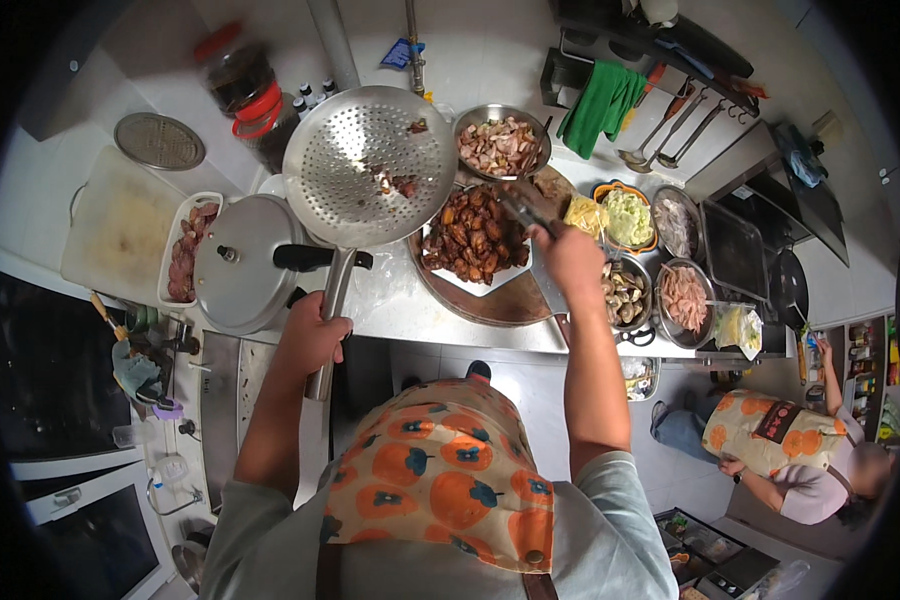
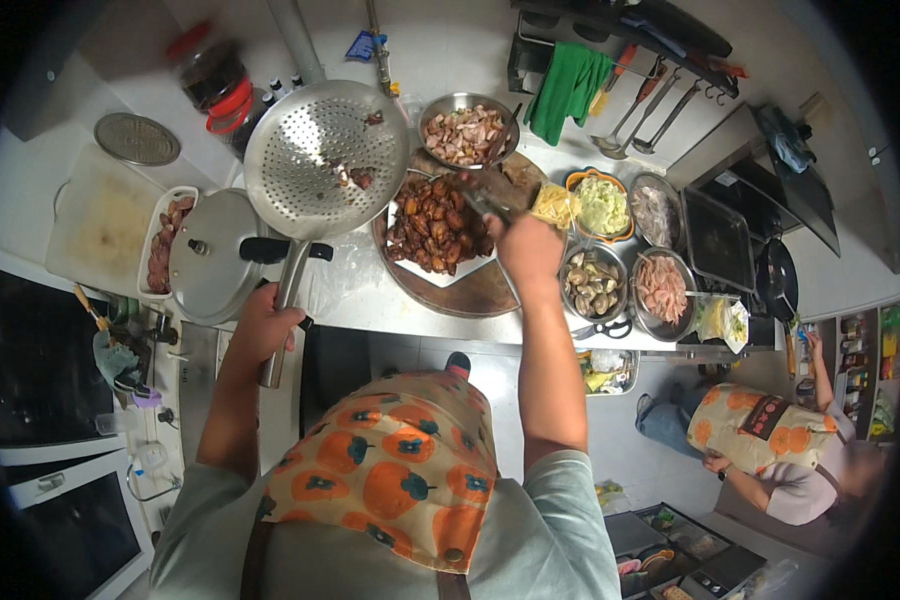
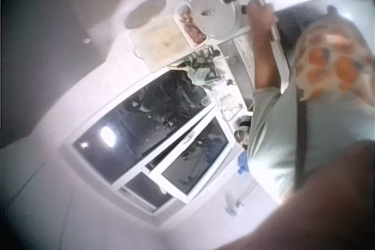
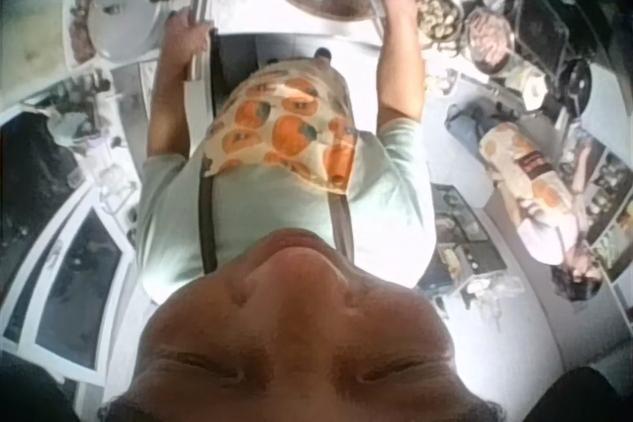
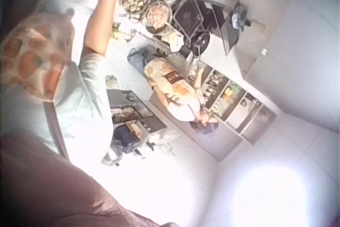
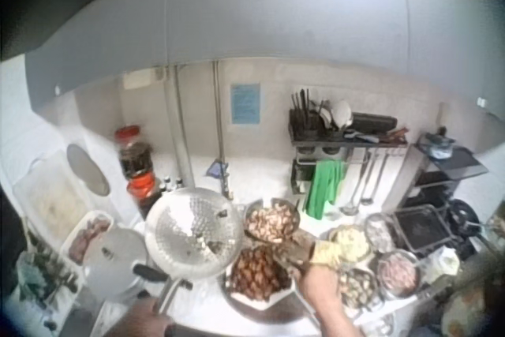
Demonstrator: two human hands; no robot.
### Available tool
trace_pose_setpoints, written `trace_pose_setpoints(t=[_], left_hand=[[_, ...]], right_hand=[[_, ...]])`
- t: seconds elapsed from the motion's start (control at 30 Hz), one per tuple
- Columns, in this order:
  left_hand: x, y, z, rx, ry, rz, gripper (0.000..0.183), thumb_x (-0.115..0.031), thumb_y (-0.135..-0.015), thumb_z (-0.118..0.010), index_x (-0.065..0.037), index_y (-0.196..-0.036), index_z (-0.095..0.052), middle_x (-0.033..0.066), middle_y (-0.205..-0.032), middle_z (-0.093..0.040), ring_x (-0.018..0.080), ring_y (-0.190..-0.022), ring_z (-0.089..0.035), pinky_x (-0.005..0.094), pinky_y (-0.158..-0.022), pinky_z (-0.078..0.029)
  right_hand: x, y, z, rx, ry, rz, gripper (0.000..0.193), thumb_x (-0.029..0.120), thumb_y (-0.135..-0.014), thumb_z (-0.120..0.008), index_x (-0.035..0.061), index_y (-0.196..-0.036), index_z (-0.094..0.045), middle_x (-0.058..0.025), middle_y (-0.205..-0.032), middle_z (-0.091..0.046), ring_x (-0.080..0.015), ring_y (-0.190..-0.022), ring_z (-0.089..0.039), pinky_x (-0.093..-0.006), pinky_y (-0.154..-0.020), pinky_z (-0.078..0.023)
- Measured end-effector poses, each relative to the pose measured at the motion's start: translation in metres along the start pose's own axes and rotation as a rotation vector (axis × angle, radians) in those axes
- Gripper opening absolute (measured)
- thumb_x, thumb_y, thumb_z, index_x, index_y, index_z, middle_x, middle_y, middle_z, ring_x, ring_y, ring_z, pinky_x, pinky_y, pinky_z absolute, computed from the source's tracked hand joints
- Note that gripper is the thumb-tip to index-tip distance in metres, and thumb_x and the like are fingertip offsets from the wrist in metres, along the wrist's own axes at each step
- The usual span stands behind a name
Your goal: The person uses tongs to transfer fried chicken pieces from a metal strainer onto a plate. After finishing, the person rinses the strainer and tongs at the sink, then dries hands with a green cloth.
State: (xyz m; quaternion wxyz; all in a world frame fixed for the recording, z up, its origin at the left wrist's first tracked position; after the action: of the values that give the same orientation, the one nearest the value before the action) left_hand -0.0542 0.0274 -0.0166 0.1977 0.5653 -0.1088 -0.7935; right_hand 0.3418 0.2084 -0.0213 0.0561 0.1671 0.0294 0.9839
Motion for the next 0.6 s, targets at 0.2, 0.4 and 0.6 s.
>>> trace_pose_setpoints(t=[0.2,0.4,0.6], left_hand=[[-0.003,0.002,0.008,0.012,0.013,0.004,0.021,-0.010,-0.088,-0.071,0.001,-0.104,-0.061,0.0031,-0.076,-0.059,0.0133,-0.048,-0.057,0.0317,-0.045,-0.047],[0.003,0.005,-0.004,0.043,0.087,-0.004,0.019,-0.009,-0.088,-0.072,0.000,-0.101,-0.062,0.0038,-0.074,-0.060,0.0132,-0.049,-0.058,0.0312,-0.046,-0.048],[0.009,0.004,-0.019,0.102,0.106,0.056,0.016,-0.004,-0.090,-0.069,0.002,-0.100,-0.059,0.0059,-0.073,-0.060,0.0160,-0.049,-0.061,0.0332,-0.047,-0.050]], right_hand=[[0.014,-0.012,-0.034,-0.056,0.062,0.083,0.055,0.059,-0.095,-0.073,0.0046,-0.101,-0.081,-0.0225,-0.095,-0.079,-0.0414,-0.091,-0.078,-0.0506,-0.084,-0.062],[0.018,-0.029,-0.039,0.035,0.165,0.121,0.057,0.060,-0.094,-0.073,0.0039,-0.100,-0.081,-0.0216,-0.096,-0.080,-0.0405,-0.092,-0.079,-0.0498,-0.083,-0.063],[0.009,-0.025,-0.032,0.127,0.090,0.077,0.066,0.065,-0.097,-0.068,0.0012,-0.108,-0.080,-0.0246,-0.101,-0.079,-0.0433,-0.102,-0.077,-0.0516,-0.091,-0.060]])
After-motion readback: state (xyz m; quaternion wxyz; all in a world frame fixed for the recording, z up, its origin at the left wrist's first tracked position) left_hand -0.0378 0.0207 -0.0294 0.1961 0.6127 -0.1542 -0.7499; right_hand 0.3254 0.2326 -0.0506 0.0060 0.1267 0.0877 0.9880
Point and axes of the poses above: each hand's wrist, its own y-axis away from the middle knuckle, its own z-axis out of the back of the hand, x = y × z, the point moved 6 cm from there along -y, towards the middle knuckle
